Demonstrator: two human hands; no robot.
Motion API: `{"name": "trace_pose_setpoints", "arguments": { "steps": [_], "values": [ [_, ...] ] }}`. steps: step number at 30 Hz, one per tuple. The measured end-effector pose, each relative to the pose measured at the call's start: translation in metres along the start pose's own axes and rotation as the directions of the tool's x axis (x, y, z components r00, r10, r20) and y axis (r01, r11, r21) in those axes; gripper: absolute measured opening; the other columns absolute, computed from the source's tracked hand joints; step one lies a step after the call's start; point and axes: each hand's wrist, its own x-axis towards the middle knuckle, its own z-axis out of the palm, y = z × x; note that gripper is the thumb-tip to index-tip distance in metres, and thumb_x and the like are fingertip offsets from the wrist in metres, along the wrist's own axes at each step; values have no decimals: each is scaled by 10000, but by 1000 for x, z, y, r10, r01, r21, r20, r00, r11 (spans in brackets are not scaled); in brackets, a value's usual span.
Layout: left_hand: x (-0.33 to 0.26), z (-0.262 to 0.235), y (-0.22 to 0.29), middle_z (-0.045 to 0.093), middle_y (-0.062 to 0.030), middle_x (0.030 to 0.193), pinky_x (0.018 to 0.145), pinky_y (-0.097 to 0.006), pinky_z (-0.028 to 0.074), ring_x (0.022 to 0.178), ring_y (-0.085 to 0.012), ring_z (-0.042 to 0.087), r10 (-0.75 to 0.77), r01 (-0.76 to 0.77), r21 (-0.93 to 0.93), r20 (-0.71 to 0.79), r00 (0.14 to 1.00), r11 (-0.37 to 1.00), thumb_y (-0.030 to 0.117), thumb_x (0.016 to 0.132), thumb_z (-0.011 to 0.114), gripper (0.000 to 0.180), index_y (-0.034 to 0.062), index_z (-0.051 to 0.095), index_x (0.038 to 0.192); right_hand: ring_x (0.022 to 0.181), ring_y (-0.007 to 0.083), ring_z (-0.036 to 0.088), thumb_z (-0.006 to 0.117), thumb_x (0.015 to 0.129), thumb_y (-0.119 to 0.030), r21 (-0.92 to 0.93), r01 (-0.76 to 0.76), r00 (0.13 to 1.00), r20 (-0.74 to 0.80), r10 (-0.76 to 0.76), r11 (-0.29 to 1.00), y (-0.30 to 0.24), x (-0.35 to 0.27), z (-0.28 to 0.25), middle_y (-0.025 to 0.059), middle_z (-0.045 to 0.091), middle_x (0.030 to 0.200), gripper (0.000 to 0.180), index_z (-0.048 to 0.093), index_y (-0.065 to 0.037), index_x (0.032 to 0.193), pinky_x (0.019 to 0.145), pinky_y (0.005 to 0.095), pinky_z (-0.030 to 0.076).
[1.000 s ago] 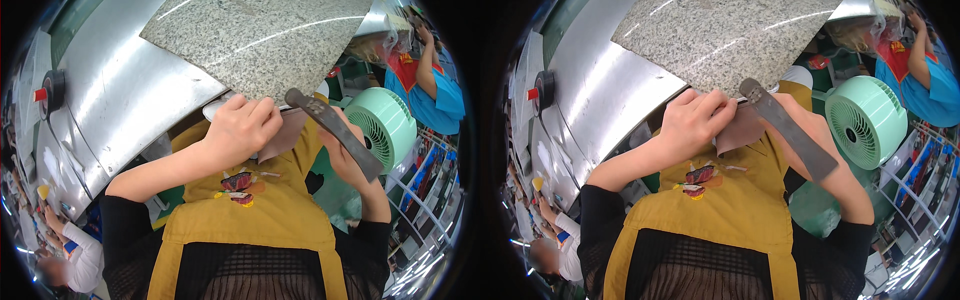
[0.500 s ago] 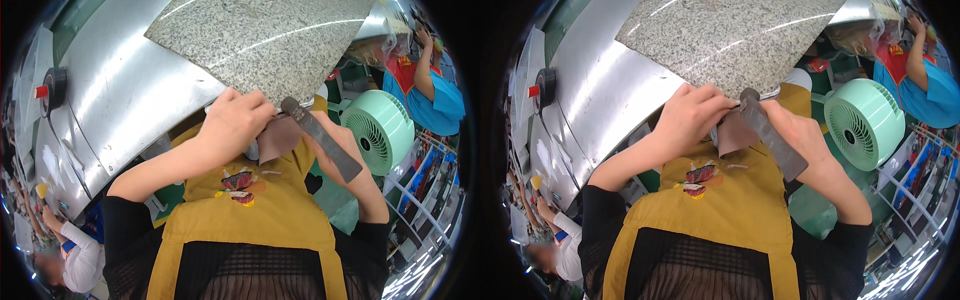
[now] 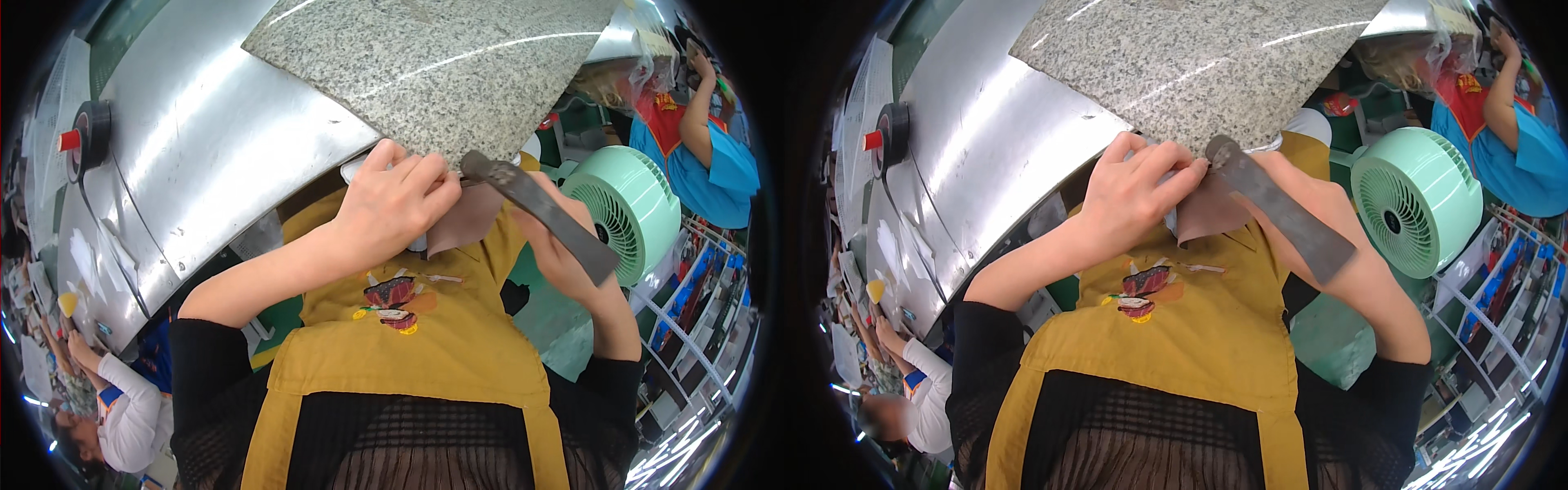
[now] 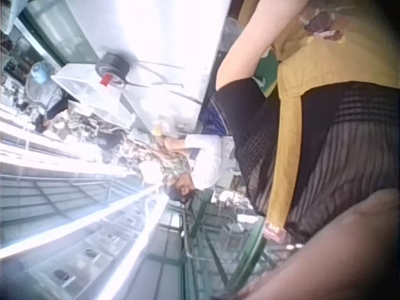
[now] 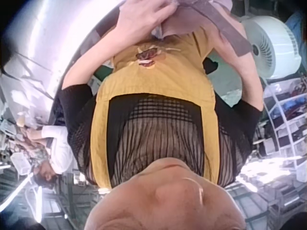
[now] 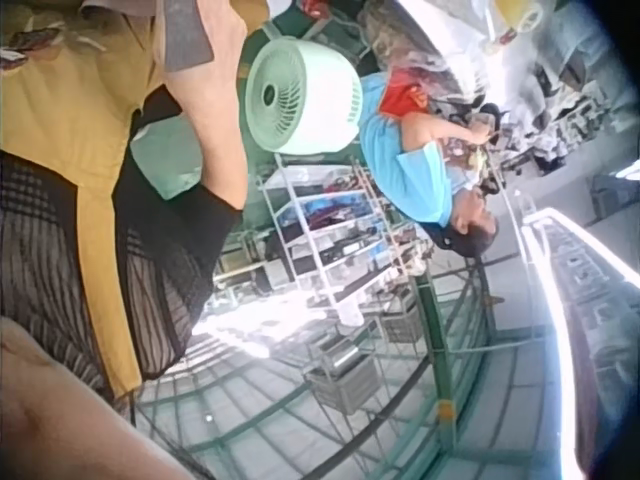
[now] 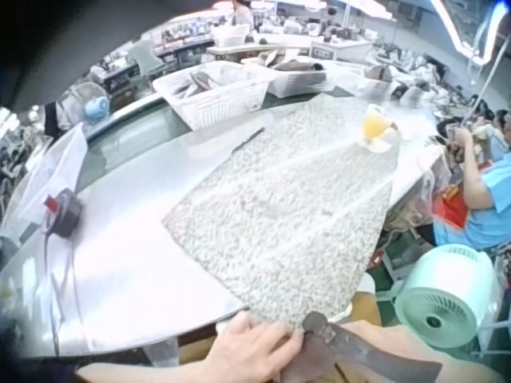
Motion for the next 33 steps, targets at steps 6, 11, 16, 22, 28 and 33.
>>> {"name": "trace_pose_setpoints", "arguments": {
  "steps": [6, 11, 16, 22, 28, 33],
  "values": [
    [3, -4, 0, 545, 3, 846, 684, -273, 393, 688, -147, 538, -76, 80, -67, 58, 995, 995, 87, 734, 620, 206, 97, 628, 939, 824, 363, 619, 554, 846, -20, -73, 2, 997, 79, 4, 997, 11, -4, 4, 160, 613, 889, 343, 491, -42, 1183, 658, 376, 485],
    [17, -15, -3, 564, -29, 855, 690, -311, 437, 692, -213, 554, -179, 226, -161, 260, 949, 961, 93, 806, 616, 111, 75, 625, 915, 746, 206, 548, 532, 936, -95, 110, -48, 997, -47, 53, 993, 16, -12, -3, 125, 586, 863, 217, 551, 9, 1126, 709, 287, 459],
    [40, -30, -14, 638, -77, 846, 693, -336, 507, 744, -265, 615, -184, 494, -438, 580, 794, 751, 82, 812, 599, 123, 18, 632, 913, 771, 165, 535, 521, 953, -128, 140, -99, 987, -112, 115, 985, 29, -27, -12, 110, 601, 908, 256, 546, 22, 1159, 741, 271, 456],
    [56, -26, -13, 650, -86, 839, 680, -315, 509, 753, -212, 636, -226, 590, -526, 598, 769, 613, 81, 810, 585, 153, 40, 653, 942, 776, 185, 555, 524, 948, -127, 176, -130, 976, -149, 157, 976, 29, -32, -20, 125, 608, 894, 249, 548, 19, 1148, 747, 272, 451],
    [35, -7, 3, 560, -23, 799, 672, -330, 437, 696, -218, 578, -178, 206, -139, 195, 965, 969, 65, 785, 610, 54, 82, 618, 835, 809, 275, 595, 533, 923, -89, 104, -71, 993, -82, 80, 992, 12, -18, -13, 151, 608, 886, 215, 556, 4, 1115, 751, 309, 470],
    [23, -1, 2, 540, 15, 816, 707, -291, 386, 708, -149, 557, -53, 55, -36, 45, 998, 998, 73, 723, 625, 139, 109, 607, 856, 783, 297, 583, 541, 909, -79, 103, -18, 997, -68, 26, 994, 20, -15, -17, 136, 589, 912, 221, 536, -16, 1120, 692, 331, 468]
  ]
}}
